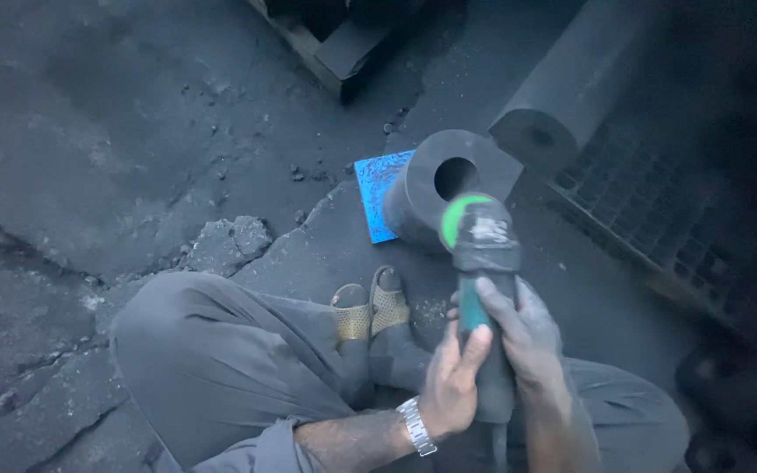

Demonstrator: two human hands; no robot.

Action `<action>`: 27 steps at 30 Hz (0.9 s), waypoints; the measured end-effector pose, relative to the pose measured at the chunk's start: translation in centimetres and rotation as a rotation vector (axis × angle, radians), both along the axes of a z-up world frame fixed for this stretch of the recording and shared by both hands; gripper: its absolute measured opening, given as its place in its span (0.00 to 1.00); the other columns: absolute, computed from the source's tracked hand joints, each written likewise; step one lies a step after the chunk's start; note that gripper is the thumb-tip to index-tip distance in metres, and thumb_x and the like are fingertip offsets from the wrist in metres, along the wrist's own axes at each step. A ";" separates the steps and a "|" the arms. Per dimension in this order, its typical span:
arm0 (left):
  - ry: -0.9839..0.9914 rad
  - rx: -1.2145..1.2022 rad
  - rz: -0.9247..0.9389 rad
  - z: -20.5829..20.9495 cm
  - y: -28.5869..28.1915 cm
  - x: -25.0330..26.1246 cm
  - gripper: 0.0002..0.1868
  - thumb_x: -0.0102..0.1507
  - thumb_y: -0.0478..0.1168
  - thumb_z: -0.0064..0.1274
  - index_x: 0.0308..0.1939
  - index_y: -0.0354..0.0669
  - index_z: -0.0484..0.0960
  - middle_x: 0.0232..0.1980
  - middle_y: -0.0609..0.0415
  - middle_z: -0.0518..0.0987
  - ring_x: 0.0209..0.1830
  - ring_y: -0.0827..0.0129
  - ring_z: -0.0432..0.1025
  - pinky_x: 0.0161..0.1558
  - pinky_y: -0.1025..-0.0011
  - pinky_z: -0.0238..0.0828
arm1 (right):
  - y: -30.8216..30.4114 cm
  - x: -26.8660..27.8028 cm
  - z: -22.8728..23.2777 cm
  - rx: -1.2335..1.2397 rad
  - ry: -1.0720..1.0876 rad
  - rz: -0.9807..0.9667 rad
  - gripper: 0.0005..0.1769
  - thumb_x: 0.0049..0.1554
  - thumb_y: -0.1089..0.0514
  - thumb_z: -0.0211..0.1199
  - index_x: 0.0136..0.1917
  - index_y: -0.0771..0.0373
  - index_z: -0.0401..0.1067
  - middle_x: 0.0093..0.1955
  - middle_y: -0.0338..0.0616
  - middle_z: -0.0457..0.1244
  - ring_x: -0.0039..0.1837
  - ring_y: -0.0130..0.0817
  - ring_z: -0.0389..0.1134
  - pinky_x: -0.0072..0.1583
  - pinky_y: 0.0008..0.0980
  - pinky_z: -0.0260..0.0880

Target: Grinding and shaping industrial foam blocks using a handheld angle grinder while sitting on the floor.

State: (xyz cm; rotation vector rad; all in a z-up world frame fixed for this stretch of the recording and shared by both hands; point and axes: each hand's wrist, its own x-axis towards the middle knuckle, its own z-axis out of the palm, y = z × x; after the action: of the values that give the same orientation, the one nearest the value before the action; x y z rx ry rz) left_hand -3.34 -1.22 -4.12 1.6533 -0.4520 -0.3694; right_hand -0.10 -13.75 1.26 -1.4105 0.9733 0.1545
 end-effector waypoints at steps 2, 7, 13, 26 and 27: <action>0.577 -0.121 0.068 1.9 0.2 1.3 0.34 0.71 0.62 0.34 0.65 0.35 0.70 0.53 0.34 0.82 0.55 0.45 0.78 0.55 0.56 0.70 | 0.0 0.1 -0.2 -0.005 -0.017 0.063 0.23 0.59 0.46 0.60 0.57 0.67 0.72 0.45 0.51 0.71 0.44 0.36 0.74 0.48 0.35 0.76; 0.520 0.007 -0.073 2.4 -0.2 2.0 0.35 0.71 0.62 0.33 0.69 0.36 0.67 0.54 0.35 0.79 0.56 0.45 0.76 0.56 0.57 0.68 | 0.0 -0.3 0.7 0.016 -0.019 -0.072 0.23 0.60 0.46 0.58 0.58 0.66 0.71 0.45 0.50 0.70 0.44 0.36 0.74 0.47 0.37 0.76; 0.594 -0.129 0.039 2.9 0.4 1.9 0.36 0.70 0.63 0.34 0.66 0.35 0.69 0.52 0.36 0.82 0.55 0.47 0.78 0.55 0.58 0.70 | 0.1 0.1 0.0 0.004 -0.018 0.039 0.22 0.60 0.47 0.59 0.57 0.68 0.72 0.45 0.52 0.71 0.45 0.37 0.74 0.48 0.36 0.75; 0.577 -0.222 0.080 2.6 0.3 2.1 0.38 0.71 0.64 0.34 0.66 0.30 0.69 0.56 0.32 0.81 0.58 0.45 0.77 0.59 0.57 0.68 | 0.3 0.8 0.9 -0.100 0.033 0.105 0.24 0.59 0.45 0.59 0.57 0.67 0.74 0.45 0.51 0.72 0.45 0.36 0.74 0.50 0.36 0.74; 0.575 -0.223 0.080 2.8 0.0 2.4 0.38 0.71 0.64 0.34 0.66 0.30 0.69 0.56 0.32 0.81 0.58 0.45 0.77 0.59 0.57 0.68 | 0.1 0.4 0.9 -0.101 0.031 0.106 0.24 0.59 0.45 0.59 0.57 0.67 0.74 0.45 0.51 0.72 0.45 0.36 0.74 0.50 0.36 0.74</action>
State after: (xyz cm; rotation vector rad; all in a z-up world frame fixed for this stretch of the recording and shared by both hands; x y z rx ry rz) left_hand -0.93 -1.23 -1.36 1.2707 0.0071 -0.6820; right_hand 0.27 -13.67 2.17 -1.5571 0.9432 0.2088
